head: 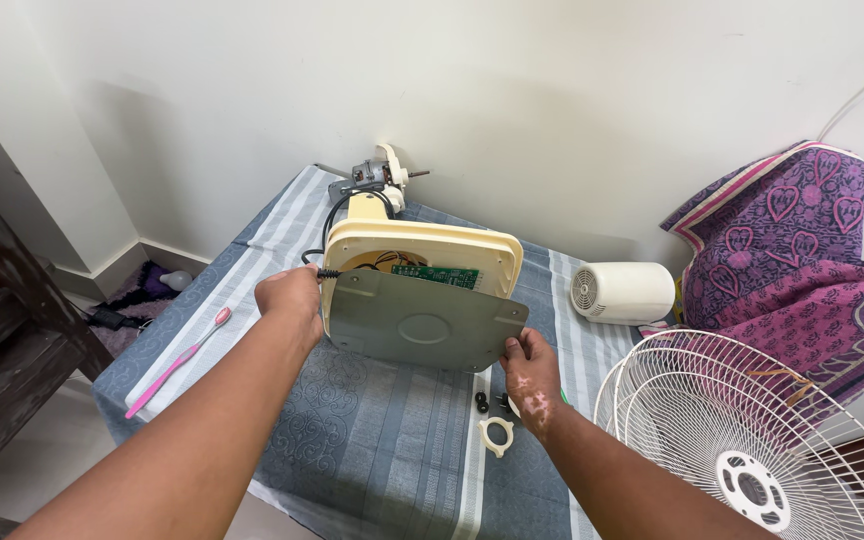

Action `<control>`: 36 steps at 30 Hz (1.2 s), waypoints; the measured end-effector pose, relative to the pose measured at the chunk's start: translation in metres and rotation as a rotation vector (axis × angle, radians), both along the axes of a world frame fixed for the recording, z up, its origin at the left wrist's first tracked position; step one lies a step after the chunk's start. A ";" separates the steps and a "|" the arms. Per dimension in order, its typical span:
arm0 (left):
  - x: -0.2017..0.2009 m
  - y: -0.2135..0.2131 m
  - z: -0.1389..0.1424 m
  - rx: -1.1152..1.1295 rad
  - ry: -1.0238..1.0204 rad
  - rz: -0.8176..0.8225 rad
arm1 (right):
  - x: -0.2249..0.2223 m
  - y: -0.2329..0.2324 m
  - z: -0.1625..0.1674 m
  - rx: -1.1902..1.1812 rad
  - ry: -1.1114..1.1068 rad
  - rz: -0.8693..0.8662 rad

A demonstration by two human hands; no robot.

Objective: The person services a table fan on a table. They use a screwdriver to work on the fan's control board inside the housing, remove small parts, fit the metal back panel onto the fan housing, and drive screws to secure the panel in place.

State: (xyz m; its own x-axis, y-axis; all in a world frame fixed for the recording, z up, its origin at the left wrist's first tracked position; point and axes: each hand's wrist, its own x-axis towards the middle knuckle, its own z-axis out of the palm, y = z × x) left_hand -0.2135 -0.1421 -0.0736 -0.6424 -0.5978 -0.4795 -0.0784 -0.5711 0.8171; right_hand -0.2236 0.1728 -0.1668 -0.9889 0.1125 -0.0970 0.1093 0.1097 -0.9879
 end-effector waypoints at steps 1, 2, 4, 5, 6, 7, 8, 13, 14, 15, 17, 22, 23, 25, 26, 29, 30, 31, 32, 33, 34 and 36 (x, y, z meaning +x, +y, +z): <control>-0.001 0.001 0.000 -0.017 -0.007 -0.013 | 0.000 0.000 0.000 -0.001 0.004 -0.003; -0.002 0.002 0.000 -0.034 -0.014 -0.026 | 0.000 0.000 0.000 -0.002 0.007 -0.005; -0.001 0.002 -0.001 -0.040 0.009 -0.060 | 0.001 0.000 0.001 0.012 -0.004 -0.006; -0.001 0.001 -0.002 -0.029 0.039 -0.080 | 0.001 0.001 0.001 0.027 -0.016 -0.004; 0.000 0.000 -0.003 -0.019 0.070 -0.098 | 0.002 0.001 0.002 0.042 -0.030 -0.001; 0.000 -0.001 -0.004 -0.034 0.058 -0.103 | 0.002 0.000 0.003 0.038 -0.022 0.003; 0.001 -0.003 -0.005 -0.051 0.047 -0.108 | 0.002 0.000 0.003 0.032 -0.014 0.007; 0.002 -0.005 -0.007 -0.070 0.066 -0.064 | 0.002 -0.001 0.002 0.013 -0.009 0.004; 0.002 -0.005 -0.006 -0.089 0.055 -0.064 | 0.002 -0.001 0.002 0.016 -0.014 0.000; 0.003 -0.005 -0.006 -0.108 0.044 -0.065 | 0.002 -0.001 0.001 0.020 -0.019 -0.003; 0.004 -0.005 -0.003 -0.121 0.020 -0.050 | 0.003 -0.001 0.001 0.022 -0.018 -0.003; 0.000 -0.007 0.005 -0.104 0.021 -0.010 | 0.003 0.000 0.003 0.015 -0.020 -0.005; -0.001 -0.009 0.006 -0.089 0.022 0.010 | 0.003 0.000 0.004 0.019 -0.022 -0.008; -0.003 -0.013 0.005 -0.066 0.039 0.027 | 0.002 0.000 0.003 0.030 -0.027 -0.012; -0.003 -0.015 0.004 -0.060 0.054 0.022 | 0.002 0.001 0.003 0.036 -0.029 -0.014; -0.002 -0.021 0.001 -0.122 0.072 -0.013 | 0.000 0.001 0.001 0.026 -0.026 -0.020; -0.001 -0.021 0.000 -0.155 0.072 -0.030 | 0.000 0.001 0.000 0.019 -0.023 -0.023; -0.001 -0.021 -0.001 -0.151 0.068 -0.026 | 0.000 0.000 0.000 0.013 -0.020 -0.022; -0.001 -0.021 -0.001 -0.147 0.064 -0.023 | 0.000 0.000 0.000 0.006 -0.017 -0.021; -0.001 -0.021 -0.001 -0.144 0.062 -0.020 | 0.000 0.000 0.000 -0.002 -0.012 -0.022; -0.001 -0.021 -0.001 -0.158 0.066 -0.024 | 0.000 0.000 0.000 0.007 -0.014 -0.019; -0.001 -0.020 -0.001 -0.186 0.074 -0.031 | 0.002 0.000 0.001 0.027 -0.019 -0.014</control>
